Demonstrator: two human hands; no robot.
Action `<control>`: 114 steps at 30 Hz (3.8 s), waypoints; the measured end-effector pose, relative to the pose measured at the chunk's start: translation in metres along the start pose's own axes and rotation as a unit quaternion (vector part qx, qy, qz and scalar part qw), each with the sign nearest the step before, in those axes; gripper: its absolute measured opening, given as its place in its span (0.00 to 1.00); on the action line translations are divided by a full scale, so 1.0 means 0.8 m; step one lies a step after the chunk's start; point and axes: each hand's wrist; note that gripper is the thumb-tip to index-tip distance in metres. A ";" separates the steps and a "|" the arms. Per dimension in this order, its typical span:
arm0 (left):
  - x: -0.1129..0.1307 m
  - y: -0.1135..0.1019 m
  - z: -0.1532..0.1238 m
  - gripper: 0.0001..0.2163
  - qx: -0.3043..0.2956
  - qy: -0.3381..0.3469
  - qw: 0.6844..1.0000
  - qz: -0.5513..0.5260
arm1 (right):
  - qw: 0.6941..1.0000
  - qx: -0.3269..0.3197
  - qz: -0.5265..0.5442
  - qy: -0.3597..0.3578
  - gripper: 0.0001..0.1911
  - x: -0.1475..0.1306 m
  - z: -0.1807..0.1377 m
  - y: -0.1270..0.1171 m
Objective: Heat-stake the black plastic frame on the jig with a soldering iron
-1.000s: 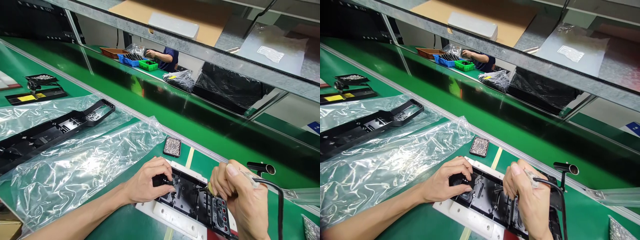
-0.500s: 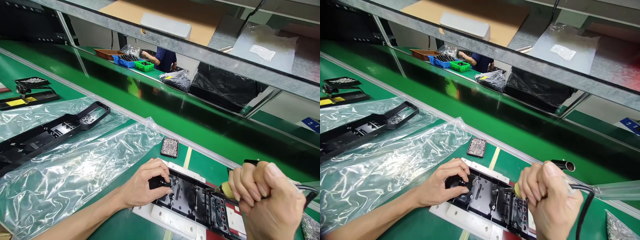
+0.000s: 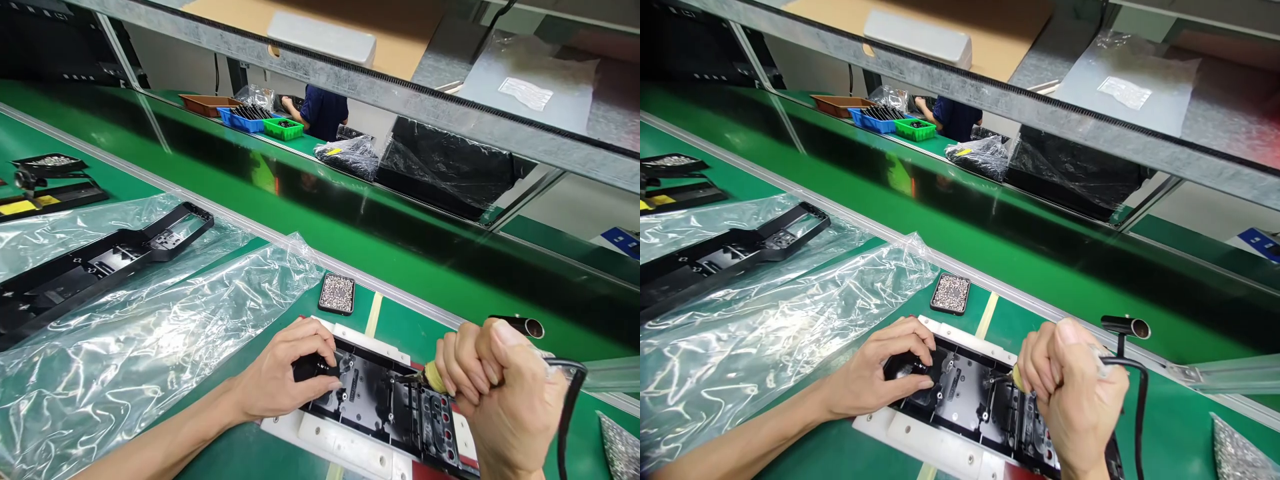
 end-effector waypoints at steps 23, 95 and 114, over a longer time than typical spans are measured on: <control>0.002 0.001 0.001 0.07 0.004 -0.011 1.000 -0.009 | 0.999 0.001 -0.033 -0.006 0.28 0.013 -0.010 0.018; -0.002 -0.002 -0.004 0.05 -0.024 -0.021 0.999 0.033 | 0.994 -0.067 0.054 0.061 0.24 -0.012 -0.048 -0.029; 0.001 -0.001 0.002 0.06 0.002 -0.001 1.000 0.002 | 0.998 -0.024 0.012 0.057 0.23 -0.004 -0.058 -0.003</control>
Point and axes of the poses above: each hand's wrist, its own z-axis towards the middle knuckle, its own y-axis out of the palm, x = y × z, and after that the axes turned 5 degrees about z, right-handed
